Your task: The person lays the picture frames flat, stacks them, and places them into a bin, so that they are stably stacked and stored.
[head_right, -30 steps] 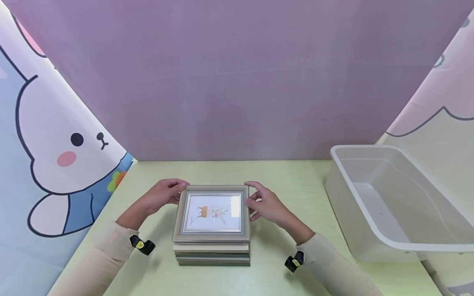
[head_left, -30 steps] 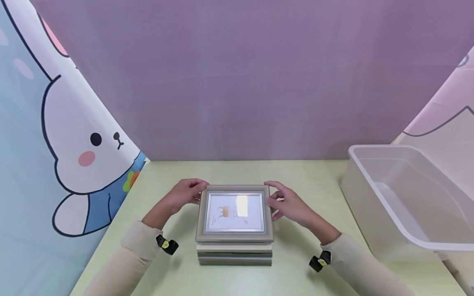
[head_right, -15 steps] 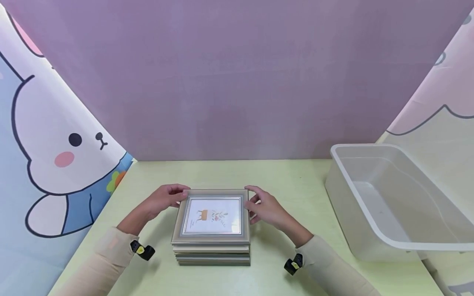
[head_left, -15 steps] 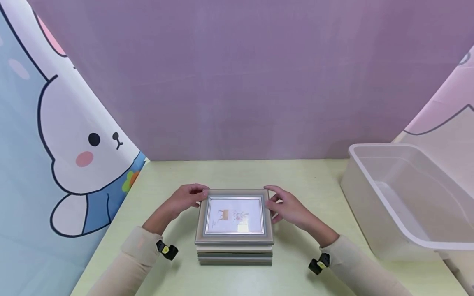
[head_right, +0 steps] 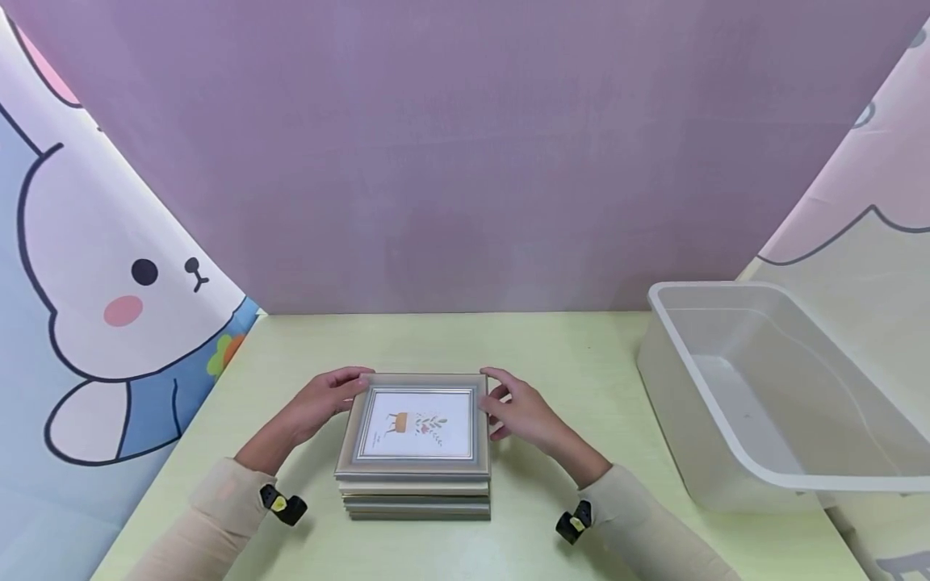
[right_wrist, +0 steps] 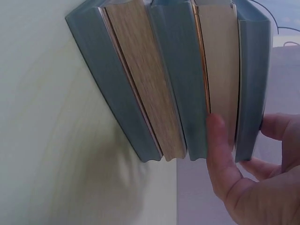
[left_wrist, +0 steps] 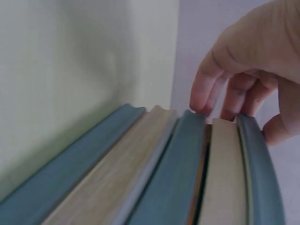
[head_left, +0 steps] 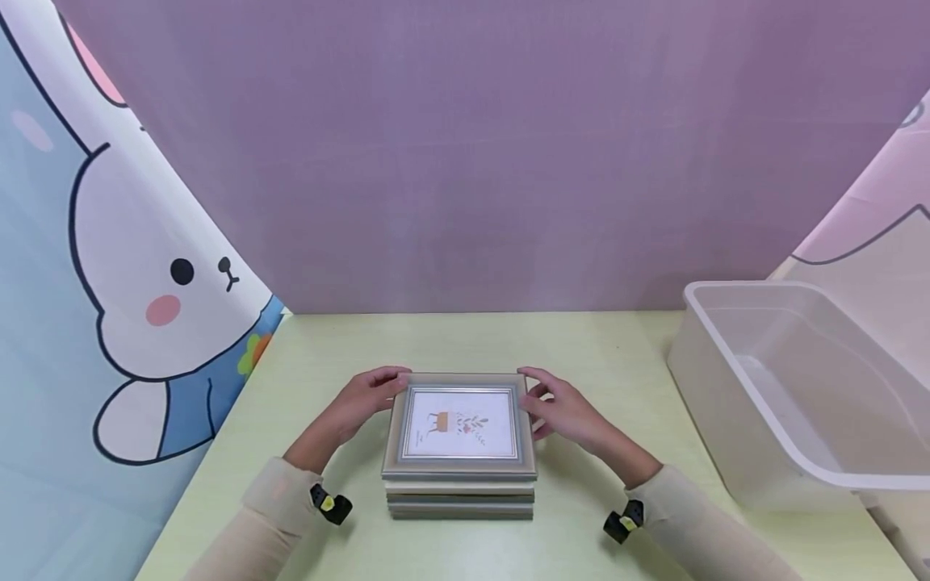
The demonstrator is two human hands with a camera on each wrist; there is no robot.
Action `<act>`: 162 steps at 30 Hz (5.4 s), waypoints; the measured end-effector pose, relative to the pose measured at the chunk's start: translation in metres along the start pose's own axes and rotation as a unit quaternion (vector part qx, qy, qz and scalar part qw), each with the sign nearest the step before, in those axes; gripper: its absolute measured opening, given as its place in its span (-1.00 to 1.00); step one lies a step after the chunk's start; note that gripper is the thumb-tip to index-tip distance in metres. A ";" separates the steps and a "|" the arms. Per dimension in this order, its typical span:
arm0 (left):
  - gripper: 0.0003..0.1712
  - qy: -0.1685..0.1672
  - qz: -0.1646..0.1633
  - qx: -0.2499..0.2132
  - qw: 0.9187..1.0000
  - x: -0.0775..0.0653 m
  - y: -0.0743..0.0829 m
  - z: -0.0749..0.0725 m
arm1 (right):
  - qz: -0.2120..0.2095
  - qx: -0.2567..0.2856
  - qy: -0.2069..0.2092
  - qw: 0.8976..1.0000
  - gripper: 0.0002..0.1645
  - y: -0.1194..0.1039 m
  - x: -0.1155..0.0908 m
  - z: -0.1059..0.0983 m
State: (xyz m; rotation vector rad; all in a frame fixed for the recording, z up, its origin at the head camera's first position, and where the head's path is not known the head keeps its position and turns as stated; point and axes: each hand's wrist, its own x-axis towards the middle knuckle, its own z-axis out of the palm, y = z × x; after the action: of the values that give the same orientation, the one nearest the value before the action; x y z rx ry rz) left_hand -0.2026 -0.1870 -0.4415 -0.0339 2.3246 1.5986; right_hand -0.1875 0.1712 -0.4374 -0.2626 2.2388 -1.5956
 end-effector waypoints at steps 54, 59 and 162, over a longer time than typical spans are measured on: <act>-0.35 -0.026 0.027 -0.037 0.999 -0.003 -0.021 -0.006 | -0.082 -0.281 0.223 0.930 -0.41 -0.048 -0.042 -0.115; -0.37 -0.023 0.022 -0.036 0.999 -0.004 -0.019 -0.006 | -0.049 -0.307 0.262 0.914 -0.38 -0.055 -0.052 -0.131; -0.34 -0.026 0.029 -0.015 0.999 -0.003 -0.016 -0.006 | -0.006 -0.442 0.180 0.879 -0.51 -0.050 -0.053 -0.133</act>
State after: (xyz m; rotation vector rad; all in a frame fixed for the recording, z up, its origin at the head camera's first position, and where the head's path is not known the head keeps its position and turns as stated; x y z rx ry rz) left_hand -0.1982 -0.1985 -0.4535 0.0689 2.2823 1.6418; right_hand -0.1969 0.2890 -0.3420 -0.2172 3.1355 -0.5246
